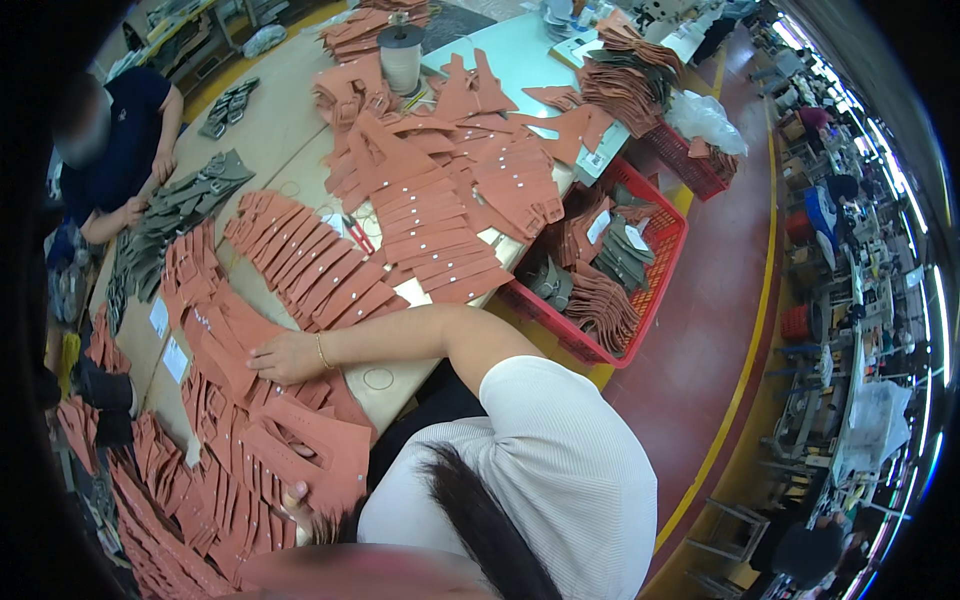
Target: The person sorts and stacks pink fabric pieces on a table, aligning them into neat piles. They repeatedly pick up pieces, adjust their orientation, and place them into growing stacks while occasionally moving other items aside.
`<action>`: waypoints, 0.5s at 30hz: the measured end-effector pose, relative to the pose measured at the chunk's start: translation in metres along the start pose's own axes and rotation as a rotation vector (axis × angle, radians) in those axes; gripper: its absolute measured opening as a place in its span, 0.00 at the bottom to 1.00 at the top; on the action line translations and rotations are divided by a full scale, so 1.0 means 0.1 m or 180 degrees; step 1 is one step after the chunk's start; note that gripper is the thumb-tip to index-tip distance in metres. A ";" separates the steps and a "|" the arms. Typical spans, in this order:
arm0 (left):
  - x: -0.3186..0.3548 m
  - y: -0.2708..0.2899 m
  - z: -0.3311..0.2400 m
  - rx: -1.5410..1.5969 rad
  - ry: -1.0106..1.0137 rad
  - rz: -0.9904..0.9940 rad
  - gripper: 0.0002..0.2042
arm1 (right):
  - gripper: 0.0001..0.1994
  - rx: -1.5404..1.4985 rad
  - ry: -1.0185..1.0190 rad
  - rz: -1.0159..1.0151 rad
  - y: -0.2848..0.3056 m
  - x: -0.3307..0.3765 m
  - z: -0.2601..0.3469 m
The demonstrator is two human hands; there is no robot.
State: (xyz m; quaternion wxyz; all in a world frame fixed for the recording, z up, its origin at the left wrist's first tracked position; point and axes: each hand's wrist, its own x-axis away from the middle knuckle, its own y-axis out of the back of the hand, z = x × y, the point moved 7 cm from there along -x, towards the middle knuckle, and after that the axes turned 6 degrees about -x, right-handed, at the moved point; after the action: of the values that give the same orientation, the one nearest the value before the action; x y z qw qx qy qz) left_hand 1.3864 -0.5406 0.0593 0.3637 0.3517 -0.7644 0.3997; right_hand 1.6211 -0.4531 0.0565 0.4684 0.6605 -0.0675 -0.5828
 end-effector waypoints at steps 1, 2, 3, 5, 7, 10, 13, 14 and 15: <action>0.00 0.00 0.00 0.0011 -0.0008 0.0006 0.37 | 0.11 -0.0044 0.0035 0.0008 0.00 0.00 0.00; 0.00 0.00 0.01 0.0021 0.0007 -0.0005 0.37 | 0.11 -0.0050 0.0028 0.0042 0.00 0.00 0.00; -0.01 0.00 0.01 0.0014 0.0012 -0.0013 0.37 | 0.11 -0.0079 0.0002 0.0132 -0.01 0.00 -0.01; -0.01 0.00 0.02 0.0051 0.0015 -0.0039 0.37 | 0.11 -0.0071 -0.0003 0.0020 0.03 0.00 -0.01; -0.01 -0.01 0.02 0.0059 0.0030 -0.0049 0.37 | 0.11 -0.0005 0.0058 0.0038 0.04 -0.01 0.00; -0.02 -0.02 0.04 0.0109 0.0056 -0.0080 0.38 | 0.11 0.0010 0.0069 0.0022 0.05 -0.01 0.02; -0.02 -0.04 0.03 0.0124 0.0068 -0.0077 0.38 | 0.11 -0.0026 0.0037 -0.0156 0.10 -0.02 0.01; -0.02 -0.05 0.03 0.0119 0.0072 -0.0075 0.38 | 0.11 -0.0059 0.0043 -0.0183 0.11 -0.02 0.01; -0.03 -0.06 0.03 0.0121 0.0079 -0.0068 0.38 | 0.10 -0.0089 0.0051 -0.0203 0.12 -0.02 0.01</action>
State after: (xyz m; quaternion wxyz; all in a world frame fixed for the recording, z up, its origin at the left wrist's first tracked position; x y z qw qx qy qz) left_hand 1.3922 -0.5454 0.0582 0.3706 0.3618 -0.7483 0.4145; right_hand 1.6247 -0.4587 0.0664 0.4593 0.6604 -0.0345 -0.5931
